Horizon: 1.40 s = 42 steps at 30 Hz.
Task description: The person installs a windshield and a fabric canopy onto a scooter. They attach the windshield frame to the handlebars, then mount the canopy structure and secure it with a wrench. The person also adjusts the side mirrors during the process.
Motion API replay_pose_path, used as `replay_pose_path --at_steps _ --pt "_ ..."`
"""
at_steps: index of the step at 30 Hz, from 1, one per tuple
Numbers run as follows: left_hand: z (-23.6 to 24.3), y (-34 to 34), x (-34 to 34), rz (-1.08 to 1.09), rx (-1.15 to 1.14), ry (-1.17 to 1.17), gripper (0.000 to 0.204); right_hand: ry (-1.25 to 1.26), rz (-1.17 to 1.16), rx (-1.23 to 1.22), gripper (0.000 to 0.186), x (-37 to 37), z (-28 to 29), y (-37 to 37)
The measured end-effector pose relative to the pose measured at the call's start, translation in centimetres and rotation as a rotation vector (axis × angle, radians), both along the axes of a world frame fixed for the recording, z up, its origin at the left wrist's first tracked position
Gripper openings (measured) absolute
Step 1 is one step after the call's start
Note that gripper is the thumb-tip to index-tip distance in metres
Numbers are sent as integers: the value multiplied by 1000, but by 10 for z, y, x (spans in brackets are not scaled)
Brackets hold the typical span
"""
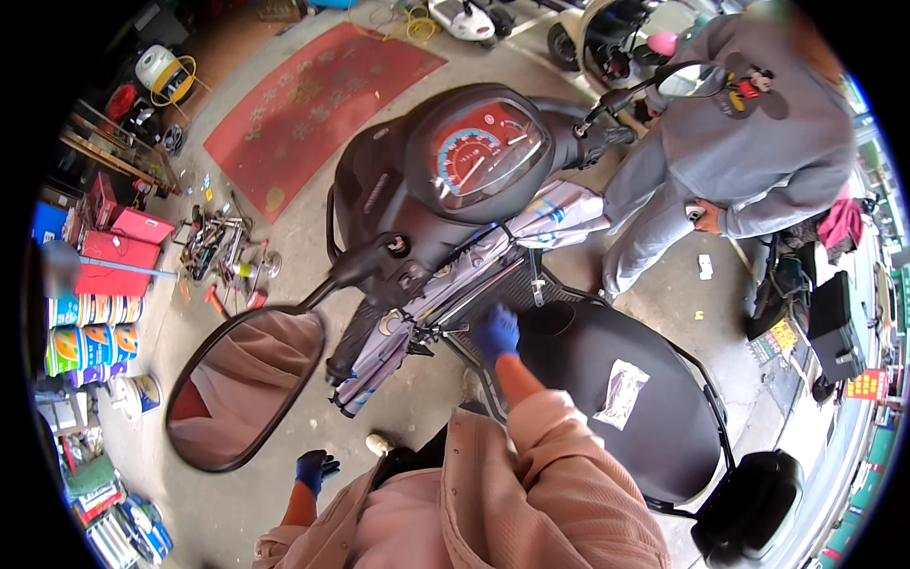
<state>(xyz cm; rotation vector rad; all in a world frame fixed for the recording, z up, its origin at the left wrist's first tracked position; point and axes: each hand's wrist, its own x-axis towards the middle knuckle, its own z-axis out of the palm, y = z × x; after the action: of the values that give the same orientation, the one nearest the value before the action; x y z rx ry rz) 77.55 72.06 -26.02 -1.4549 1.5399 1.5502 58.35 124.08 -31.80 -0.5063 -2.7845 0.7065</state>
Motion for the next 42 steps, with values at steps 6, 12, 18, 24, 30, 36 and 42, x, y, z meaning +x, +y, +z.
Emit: replay_pose_path --at_steps 6,12,18,24,30,36,42 --pt "-52 -67 -27 -197 57 391 43 -660 -325 -246 24 133 -20 -21" --pt "-60 -194 -27 89 98 351 54 -716 -534 -220 35 207 63 -86" --pt "-84 -371 50 356 12 184 24 -767 -350 6 32 185 56 -198" --pt "-65 -432 111 431 10 -73 39 -358 -312 28 42 66 81 -294" --pt "-47 -458 62 483 -23 -3 35 47 -72 -324 43 -86 21 -384" --pt "-12 -513 22 614 -167 46 30 -888 -71 -644 29 -256 -7 -590" --pt "0 -606 -60 845 -88 81 25 -560 630 -508 28 -390 15 -806"
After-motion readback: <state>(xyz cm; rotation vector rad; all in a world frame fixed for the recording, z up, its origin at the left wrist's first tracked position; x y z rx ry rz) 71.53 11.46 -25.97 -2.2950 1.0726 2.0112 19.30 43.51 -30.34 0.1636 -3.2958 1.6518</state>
